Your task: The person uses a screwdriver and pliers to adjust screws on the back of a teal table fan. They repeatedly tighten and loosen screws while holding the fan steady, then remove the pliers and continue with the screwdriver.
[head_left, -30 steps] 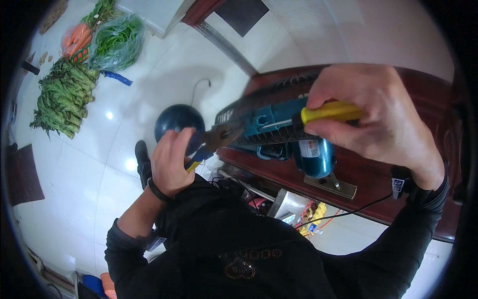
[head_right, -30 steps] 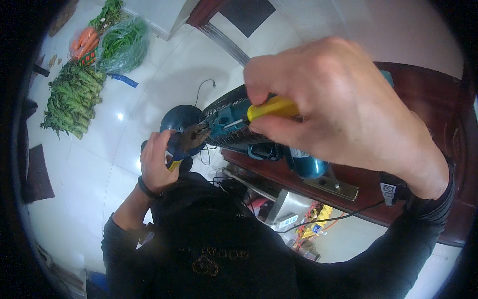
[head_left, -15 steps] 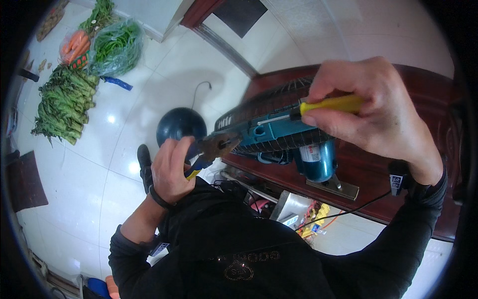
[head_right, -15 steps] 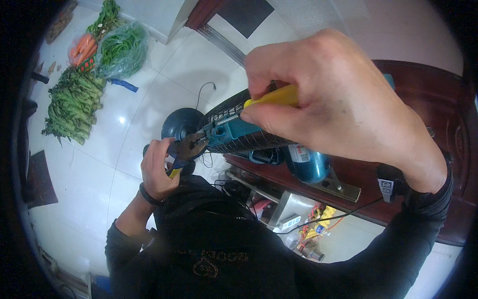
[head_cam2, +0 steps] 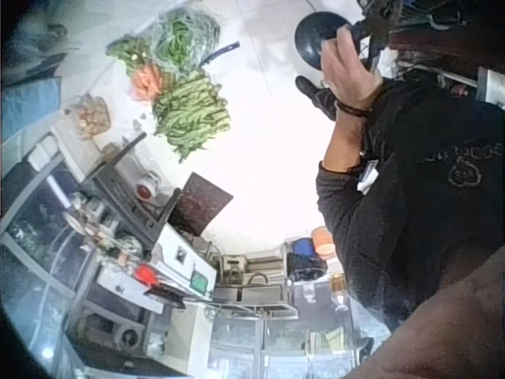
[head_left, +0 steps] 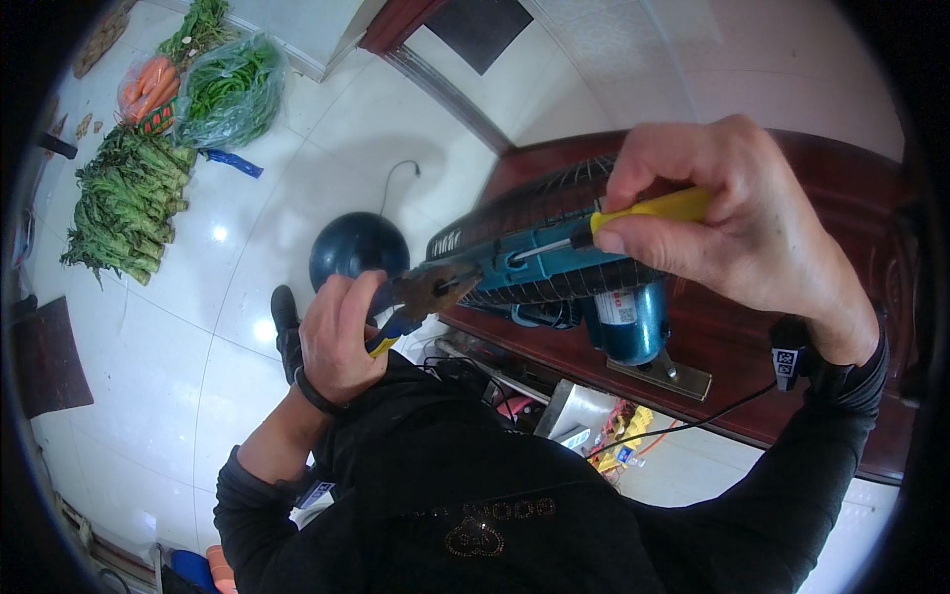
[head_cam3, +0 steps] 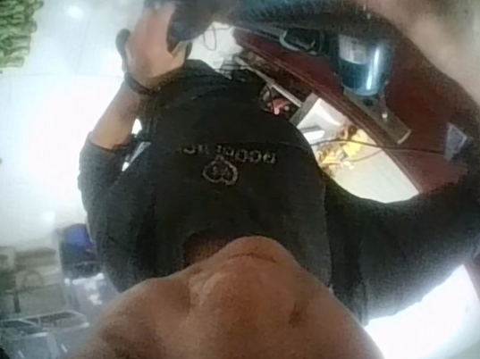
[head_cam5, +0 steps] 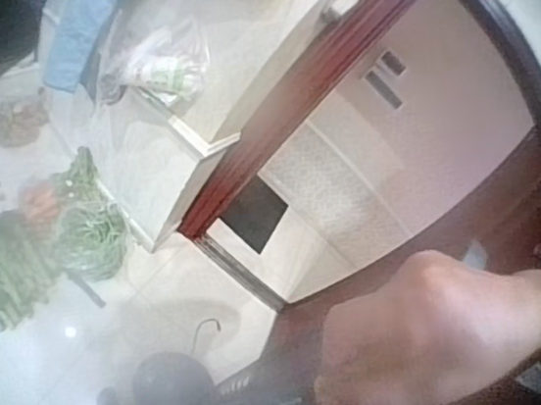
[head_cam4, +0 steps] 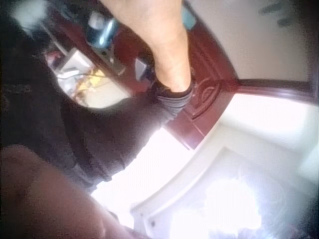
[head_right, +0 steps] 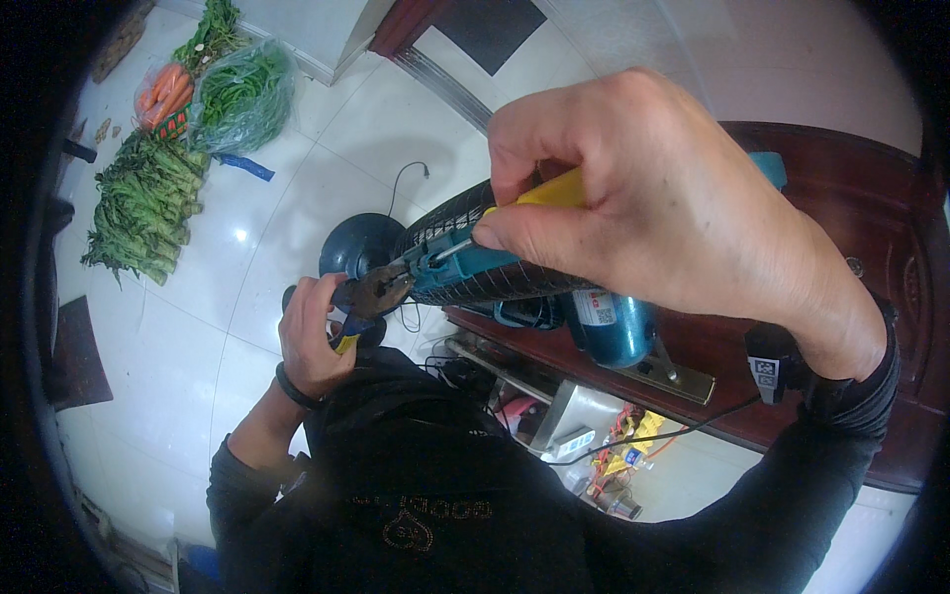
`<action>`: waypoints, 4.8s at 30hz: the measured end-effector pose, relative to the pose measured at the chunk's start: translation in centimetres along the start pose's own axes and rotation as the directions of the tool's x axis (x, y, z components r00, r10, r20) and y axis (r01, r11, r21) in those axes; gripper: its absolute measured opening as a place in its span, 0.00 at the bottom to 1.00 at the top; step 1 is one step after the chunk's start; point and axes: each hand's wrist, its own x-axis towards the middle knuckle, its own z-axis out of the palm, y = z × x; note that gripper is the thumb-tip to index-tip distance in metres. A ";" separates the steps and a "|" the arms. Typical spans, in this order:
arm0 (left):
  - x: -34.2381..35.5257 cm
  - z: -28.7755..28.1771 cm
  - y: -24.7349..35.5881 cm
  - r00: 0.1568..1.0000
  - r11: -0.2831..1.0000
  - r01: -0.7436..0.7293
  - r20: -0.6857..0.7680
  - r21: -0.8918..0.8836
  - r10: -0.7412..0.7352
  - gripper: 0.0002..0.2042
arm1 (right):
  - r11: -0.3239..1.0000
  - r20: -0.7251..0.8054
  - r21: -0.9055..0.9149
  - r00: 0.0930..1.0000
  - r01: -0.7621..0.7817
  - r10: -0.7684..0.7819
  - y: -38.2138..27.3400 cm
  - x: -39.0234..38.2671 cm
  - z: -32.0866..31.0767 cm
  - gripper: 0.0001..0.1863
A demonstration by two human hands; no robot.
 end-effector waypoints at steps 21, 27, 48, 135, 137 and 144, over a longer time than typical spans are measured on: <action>0.2 0.2 -0.1 1.000 1.000 -0.023 -0.011 0.002 0.023 0.32 | 0.986 -0.043 -0.068 0.987 0.154 -0.157 -0.3 0.7 -0.1 0.11; 0.0 0.3 0.0 1.000 1.000 0.008 -0.001 0.000 -0.008 0.31 | 0.995 -0.027 0.045 0.996 -0.086 0.087 -0.6 0.8 0.0 0.14; -0.3 1.0 -0.1 0.997 0.998 0.067 0.042 -0.018 -0.066 0.30 | 0.748 0.224 -0.528 0.916 0.402 -0.334 0.2 0.4 -0.4 0.18; 1.9 0.4 0.4 0.994 0.996 0.080 0.074 0.042 -0.083 0.31 | 0.823 0.066 -0.567 0.995 -0.023 0.074 0.1 3.2 0.0 0.16; 1.5 0.7 0.4 0.986 0.990 0.135 0.091 0.041 -0.139 0.31 | 0.689 0.043 -0.708 0.983 0.155 -0.178 0.4 2.0 0.7 0.17; 2.0 0.7 0.4 0.994 0.993 0.067 0.095 -0.094 -0.058 0.32 | 0.294 0.179 -0.877 0.825 0.381 -0.536 0.4 2.2 1.3 0.19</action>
